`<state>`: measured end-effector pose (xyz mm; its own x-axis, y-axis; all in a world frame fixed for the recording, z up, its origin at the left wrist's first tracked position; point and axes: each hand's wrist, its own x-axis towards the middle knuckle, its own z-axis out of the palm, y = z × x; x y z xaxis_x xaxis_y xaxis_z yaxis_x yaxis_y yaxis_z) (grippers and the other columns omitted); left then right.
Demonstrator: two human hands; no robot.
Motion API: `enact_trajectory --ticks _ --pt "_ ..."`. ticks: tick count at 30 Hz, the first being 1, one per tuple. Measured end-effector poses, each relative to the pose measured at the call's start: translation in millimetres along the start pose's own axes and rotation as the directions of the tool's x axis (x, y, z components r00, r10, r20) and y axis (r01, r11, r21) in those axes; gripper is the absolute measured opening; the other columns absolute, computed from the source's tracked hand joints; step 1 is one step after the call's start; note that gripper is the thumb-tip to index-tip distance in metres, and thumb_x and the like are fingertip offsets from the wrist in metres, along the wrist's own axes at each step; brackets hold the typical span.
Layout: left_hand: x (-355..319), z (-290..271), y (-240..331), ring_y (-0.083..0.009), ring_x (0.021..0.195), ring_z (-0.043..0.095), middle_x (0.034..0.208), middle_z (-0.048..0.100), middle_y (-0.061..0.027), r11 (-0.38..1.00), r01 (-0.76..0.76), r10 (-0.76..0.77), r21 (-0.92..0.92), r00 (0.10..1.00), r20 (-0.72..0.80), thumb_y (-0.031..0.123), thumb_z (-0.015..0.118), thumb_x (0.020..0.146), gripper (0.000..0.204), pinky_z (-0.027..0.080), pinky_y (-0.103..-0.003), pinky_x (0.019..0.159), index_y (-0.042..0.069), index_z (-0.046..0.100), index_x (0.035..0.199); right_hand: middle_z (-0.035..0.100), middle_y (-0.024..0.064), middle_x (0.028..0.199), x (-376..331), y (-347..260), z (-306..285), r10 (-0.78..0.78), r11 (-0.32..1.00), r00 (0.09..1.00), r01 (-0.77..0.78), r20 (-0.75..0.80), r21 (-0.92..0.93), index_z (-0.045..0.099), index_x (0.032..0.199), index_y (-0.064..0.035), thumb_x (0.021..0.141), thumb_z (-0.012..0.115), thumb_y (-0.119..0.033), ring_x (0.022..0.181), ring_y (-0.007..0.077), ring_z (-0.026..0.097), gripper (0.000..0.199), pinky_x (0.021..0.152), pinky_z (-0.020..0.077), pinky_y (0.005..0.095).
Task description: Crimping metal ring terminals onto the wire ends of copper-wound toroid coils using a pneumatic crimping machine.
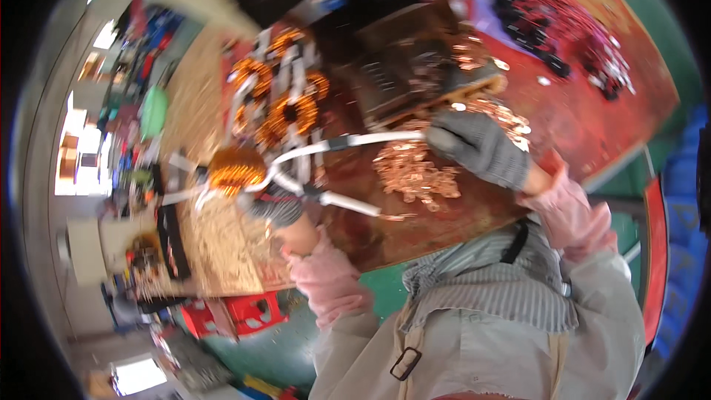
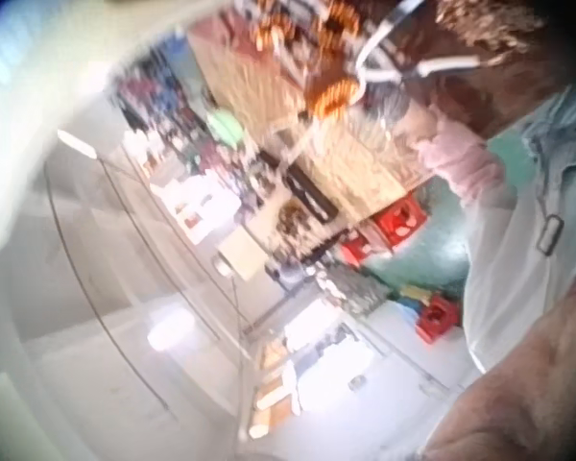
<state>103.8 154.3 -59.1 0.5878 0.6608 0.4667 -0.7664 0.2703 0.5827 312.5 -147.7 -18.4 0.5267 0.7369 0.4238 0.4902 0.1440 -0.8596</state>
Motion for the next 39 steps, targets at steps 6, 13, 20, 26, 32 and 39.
enact_trajectory --ticks 6,13,20,26,32,39 --pt "3 32 -8 -0.0246 0.093 0.056 0.109 0.056 -0.0094 0.989 -0.016 -0.011 -0.146 0.983 -0.181 0.037 0.064 0.071 0.058 0.048 -0.040 0.079 0.007 0.047 0.118 0.044 -0.0031 0.056 -34 -27 6 0.484 0.703 0.813 -0.582 0.324 0.409 0.052 0.069 -0.0051 0.089 0.052 -0.030 0.049 0.0059 0.037 0.032 0.044 0.0288 0.0222" --pt "6 71 -10 -0.0283 0.095 0.055 0.110 0.053 -0.0143 0.964 0.090 -0.077 -0.249 0.995 0.061 0.027 0.068 0.069 0.060 0.048 -0.043 0.080 0.004 0.044 0.118 0.040 -0.0033 0.053 -47 -26 7 0.534 0.595 0.809 -0.567 0.247 0.569 0.048 0.066 -0.0083 0.086 0.054 -0.037 0.043 0.0050 0.032 0.035 0.040 0.0219 0.0201" --pt "6 76 -7 -0.0297 0.077 0.057 0.100 0.055 -0.0162 0.981 0.118 -0.113 -0.153 0.993 0.039 0.035 0.068 0.066 0.063 0.049 -0.043 0.065 0.001 0.045 0.114 0.043 -0.0013 0.054 -70 -46 -1 0.512 0.682 0.786 -0.617 0.346 0.392 0.054 0.069 -0.0060 0.086 0.054 -0.039 0.046 0.0051 0.036 0.037 0.042 0.0246 0.0205" --pt "-18 99 15 -0.0271 0.077 0.058 0.101 0.055 -0.0189 0.986 0.091 -0.095 -0.139 0.995 -0.025 0.035 0.071 0.062 0.069 0.051 -0.038 0.066 0.000 0.044 0.115 0.054 0.0070 0.062 -93 -46 -4 0.310 0.907 0.779 -0.414 0.544 0.075 0.060 0.084 -0.0021 0.086 0.055 -0.020 0.059 0.0172 0.054 0.019 0.056 0.0431 0.0301" --pt "-41 122 75 -0.0306 0.086 0.061 0.101 0.058 -0.0174 0.977 0.180 -0.180 0.113 0.984 -0.009 0.019 0.074 0.061 0.070 0.052 -0.042 0.074 -0.002 0.041 0.120 0.058 0.0138 0.081 -89 -59 -13 0.016 0.940 0.907 0.130 0.420 -0.316 0.060 0.094 -0.0055 0.079 0.060 -0.018 0.071 0.0282 0.059 0.019 0.060 0.0468 0.0382" --pt "-51 141 115 -0.0230 0.100 0.054 0.110 0.054 -0.0113 0.459 0.164 -0.185 0.873 0.979 -0.086 0.019 0.072 0.063 0.055 0.046 -0.035 0.083 0.004 0.048 0.111 0.057 0.0098 0.082 -44 -130 12 -0.530 0.706 0.760 0.641 0.376 -0.302 0.054 0.103 -0.0064 0.076 0.056 -0.016 0.072 0.0276 0.058 0.028 0.060 0.0474 0.0360"
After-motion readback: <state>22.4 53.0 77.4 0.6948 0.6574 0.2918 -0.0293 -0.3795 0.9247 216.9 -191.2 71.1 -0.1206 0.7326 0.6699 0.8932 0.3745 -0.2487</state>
